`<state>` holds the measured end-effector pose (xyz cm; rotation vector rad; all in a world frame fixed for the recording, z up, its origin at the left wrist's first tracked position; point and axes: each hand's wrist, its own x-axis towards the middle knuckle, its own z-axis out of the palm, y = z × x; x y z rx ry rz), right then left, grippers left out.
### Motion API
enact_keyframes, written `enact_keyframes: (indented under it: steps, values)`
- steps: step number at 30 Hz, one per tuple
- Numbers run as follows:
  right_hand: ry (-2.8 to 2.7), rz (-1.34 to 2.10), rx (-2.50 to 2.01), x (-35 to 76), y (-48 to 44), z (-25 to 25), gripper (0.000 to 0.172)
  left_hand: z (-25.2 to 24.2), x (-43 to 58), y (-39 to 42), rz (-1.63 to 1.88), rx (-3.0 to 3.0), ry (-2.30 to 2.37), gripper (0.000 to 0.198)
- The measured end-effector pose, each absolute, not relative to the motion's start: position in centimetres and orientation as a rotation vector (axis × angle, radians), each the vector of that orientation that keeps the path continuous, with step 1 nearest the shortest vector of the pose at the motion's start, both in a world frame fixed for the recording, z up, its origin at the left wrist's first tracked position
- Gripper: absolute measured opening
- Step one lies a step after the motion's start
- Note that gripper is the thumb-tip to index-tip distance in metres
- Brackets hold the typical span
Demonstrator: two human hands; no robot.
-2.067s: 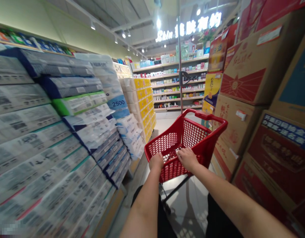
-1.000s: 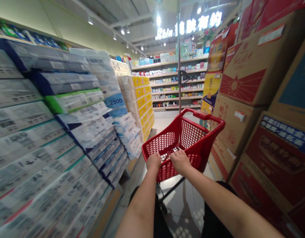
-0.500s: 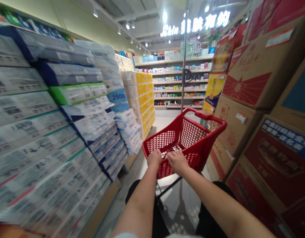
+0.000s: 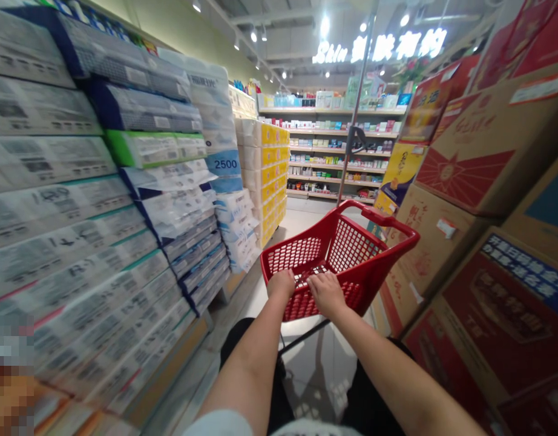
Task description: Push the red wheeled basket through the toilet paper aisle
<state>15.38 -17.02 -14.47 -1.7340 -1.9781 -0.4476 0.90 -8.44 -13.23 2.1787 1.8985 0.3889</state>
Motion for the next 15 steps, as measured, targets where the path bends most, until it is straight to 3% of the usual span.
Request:
enact_keyframes:
  steps: [6, 11, 15]
  values:
    - [-2.049, -0.185, -1.65, 13.4, -16.0, -15.0, 0.034, -12.6, 0.5, -9.7, 0.409, 2.302, 1.689, 0.052]
    - [-1.78, 0.122, -1.731, 14.2, -14.3, -14.5, 0.058, -12.2, 0.3, -10.6, 0.361, 2.504, 1.212, 0.052]
    - [-1.884, 0.044, -1.784, 17.0, -14.4, -13.7, 0.064, -12.3, 0.3, -10.7, 0.225, 2.561, 1.166, 0.051]
